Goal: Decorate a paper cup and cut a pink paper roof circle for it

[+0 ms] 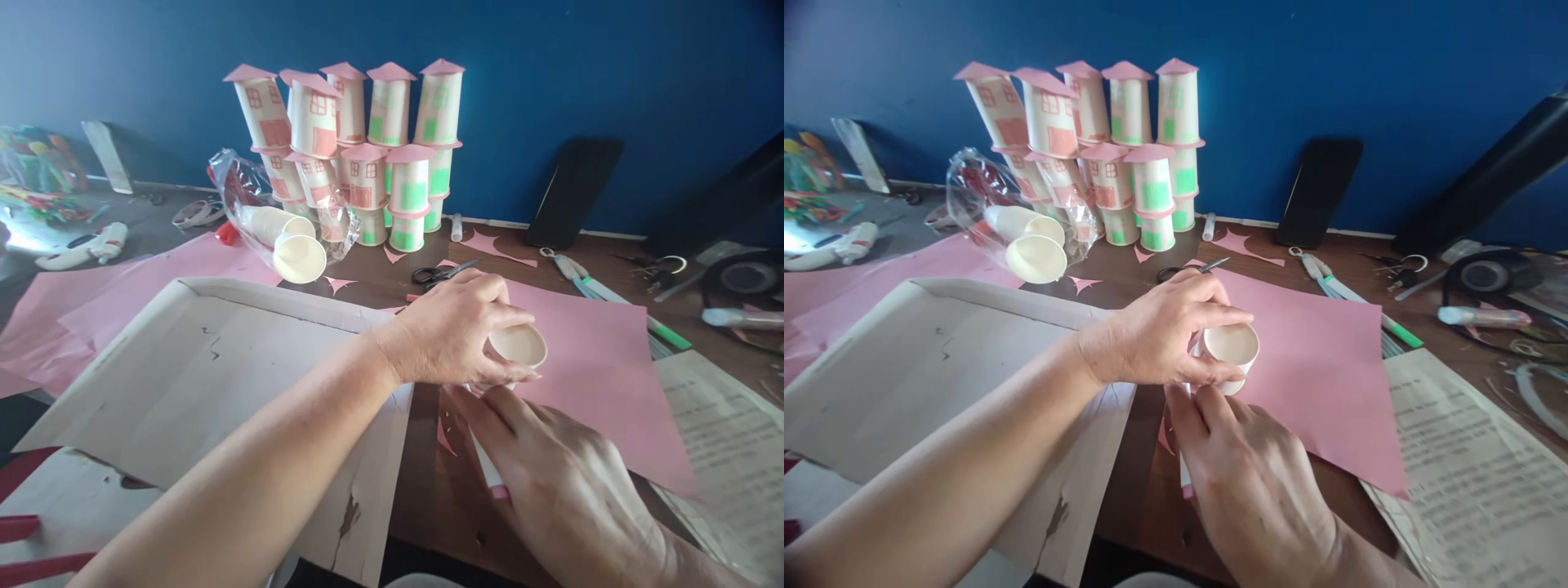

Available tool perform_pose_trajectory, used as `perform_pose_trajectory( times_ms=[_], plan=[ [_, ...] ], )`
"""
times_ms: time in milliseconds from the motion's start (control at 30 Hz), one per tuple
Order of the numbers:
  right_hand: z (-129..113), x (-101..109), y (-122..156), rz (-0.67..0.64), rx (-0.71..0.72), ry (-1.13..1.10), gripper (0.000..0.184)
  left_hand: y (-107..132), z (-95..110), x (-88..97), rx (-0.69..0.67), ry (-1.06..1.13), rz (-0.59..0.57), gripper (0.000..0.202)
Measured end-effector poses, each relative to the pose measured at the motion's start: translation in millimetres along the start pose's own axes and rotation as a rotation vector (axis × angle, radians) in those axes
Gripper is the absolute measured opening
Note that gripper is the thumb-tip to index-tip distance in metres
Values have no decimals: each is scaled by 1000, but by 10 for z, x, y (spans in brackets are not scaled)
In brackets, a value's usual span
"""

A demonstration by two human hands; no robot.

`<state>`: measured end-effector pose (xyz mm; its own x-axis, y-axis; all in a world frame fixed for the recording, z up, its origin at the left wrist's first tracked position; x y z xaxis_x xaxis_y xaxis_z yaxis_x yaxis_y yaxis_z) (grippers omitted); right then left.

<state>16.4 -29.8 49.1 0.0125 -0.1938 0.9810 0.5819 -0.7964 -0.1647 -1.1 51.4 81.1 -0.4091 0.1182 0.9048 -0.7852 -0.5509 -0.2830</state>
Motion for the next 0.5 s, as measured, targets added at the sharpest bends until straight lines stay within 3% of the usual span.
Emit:
perform_pose_trajectory(
  times_ms=[500],
  plan=[
    [17, -63, -92, -4, -42, 67, 52, -4, 4, 3, -5, -4, -12, 48]
  ],
)
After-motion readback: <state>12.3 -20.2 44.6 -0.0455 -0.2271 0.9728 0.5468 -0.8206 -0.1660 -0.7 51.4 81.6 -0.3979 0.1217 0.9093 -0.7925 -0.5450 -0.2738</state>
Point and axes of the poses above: each hand's wrist, its own y-axis away from the middle knuckle, its own x-axis out of the back of the hand, z = x × y, the point moved 10 cm from there along -y, towards the middle knuckle, and after that the axes turned 9 degrees about -z, right-handed, at the moved point
